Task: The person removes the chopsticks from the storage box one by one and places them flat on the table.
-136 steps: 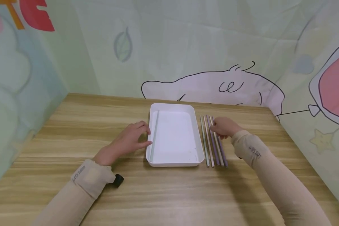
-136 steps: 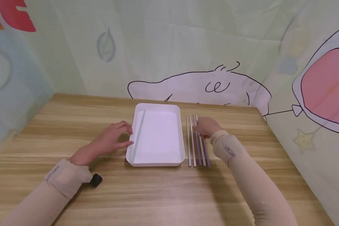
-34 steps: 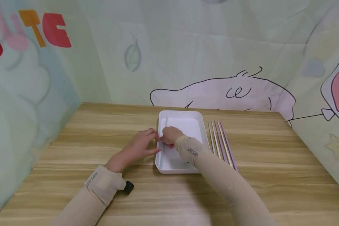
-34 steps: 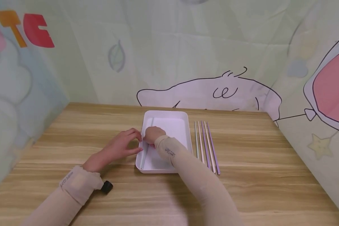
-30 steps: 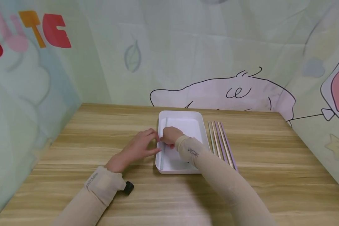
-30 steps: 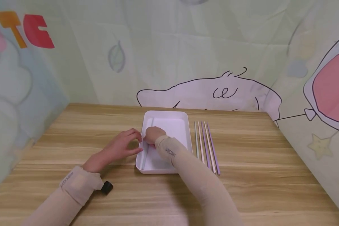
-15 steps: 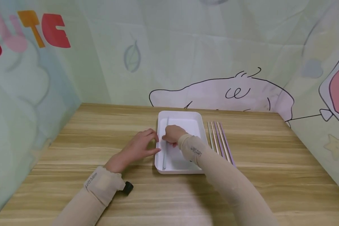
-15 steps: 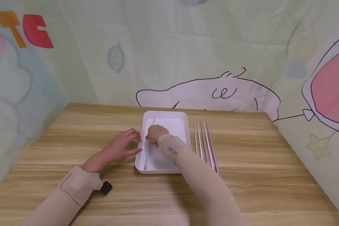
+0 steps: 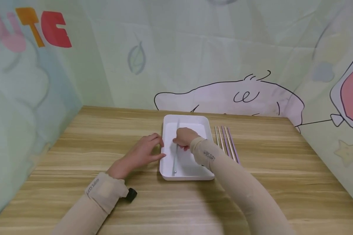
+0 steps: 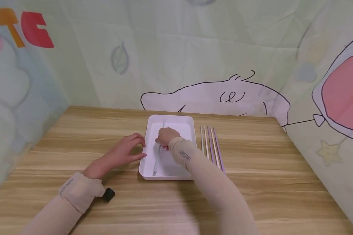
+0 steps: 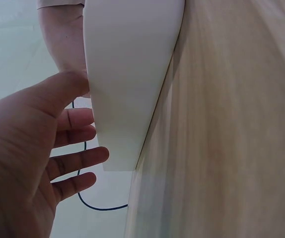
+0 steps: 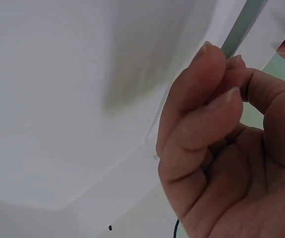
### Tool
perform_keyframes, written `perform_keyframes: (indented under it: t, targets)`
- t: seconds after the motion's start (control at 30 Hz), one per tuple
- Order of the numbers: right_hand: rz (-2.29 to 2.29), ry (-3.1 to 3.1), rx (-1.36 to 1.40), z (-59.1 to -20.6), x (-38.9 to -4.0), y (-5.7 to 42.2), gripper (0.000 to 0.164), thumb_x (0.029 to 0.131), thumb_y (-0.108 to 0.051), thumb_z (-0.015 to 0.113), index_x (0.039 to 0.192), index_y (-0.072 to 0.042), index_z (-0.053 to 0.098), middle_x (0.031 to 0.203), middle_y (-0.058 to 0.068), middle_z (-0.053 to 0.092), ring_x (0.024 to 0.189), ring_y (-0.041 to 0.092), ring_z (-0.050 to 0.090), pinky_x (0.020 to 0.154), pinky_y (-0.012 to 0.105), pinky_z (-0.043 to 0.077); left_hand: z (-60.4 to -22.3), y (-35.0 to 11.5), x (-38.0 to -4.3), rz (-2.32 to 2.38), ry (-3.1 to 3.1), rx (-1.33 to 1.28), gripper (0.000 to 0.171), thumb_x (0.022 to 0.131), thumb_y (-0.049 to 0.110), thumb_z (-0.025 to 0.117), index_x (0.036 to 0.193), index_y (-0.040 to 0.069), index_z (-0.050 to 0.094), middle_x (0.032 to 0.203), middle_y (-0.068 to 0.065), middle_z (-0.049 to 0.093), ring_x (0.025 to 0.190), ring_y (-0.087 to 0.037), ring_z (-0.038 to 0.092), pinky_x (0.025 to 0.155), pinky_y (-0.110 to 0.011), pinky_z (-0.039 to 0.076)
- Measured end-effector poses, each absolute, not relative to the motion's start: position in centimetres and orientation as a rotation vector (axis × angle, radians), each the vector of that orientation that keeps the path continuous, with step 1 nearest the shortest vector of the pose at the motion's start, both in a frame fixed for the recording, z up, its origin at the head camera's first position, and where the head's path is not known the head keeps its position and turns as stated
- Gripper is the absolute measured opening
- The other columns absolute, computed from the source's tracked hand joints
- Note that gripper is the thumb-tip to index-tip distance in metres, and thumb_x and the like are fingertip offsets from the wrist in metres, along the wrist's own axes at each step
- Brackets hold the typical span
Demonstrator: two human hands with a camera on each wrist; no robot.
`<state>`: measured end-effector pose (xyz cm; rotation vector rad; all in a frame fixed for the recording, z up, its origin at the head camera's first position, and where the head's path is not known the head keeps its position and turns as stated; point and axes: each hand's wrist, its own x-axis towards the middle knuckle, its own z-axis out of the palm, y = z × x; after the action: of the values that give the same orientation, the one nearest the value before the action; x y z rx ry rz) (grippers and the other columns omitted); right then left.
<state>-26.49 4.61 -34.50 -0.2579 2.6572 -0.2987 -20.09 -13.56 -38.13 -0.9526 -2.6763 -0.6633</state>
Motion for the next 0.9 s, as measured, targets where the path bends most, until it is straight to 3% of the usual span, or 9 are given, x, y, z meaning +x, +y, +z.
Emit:
perform_keyframes:
  t: [0.9]
  targets:
    - [-0.301, 2.627, -0.228, -32.6, -25.8, 9.2, 0.039, 0.096, -0.021, 0.049, 0.059, -0.011, 0.052, 0.053, -0.002, 0.051, 0.045, 0.010, 0.049, 0.045, 0.020, 0.039, -38.1, -13.6, -20.0, -0.677, -2.681, -0.968, 0.029, 0.080, 0.027, 0.077, 0.096, 0.008, 0.062, 0.106, -0.007, 0.062, 0.098, -0.024, 0.059, 0.088, -0.043, 0.049]
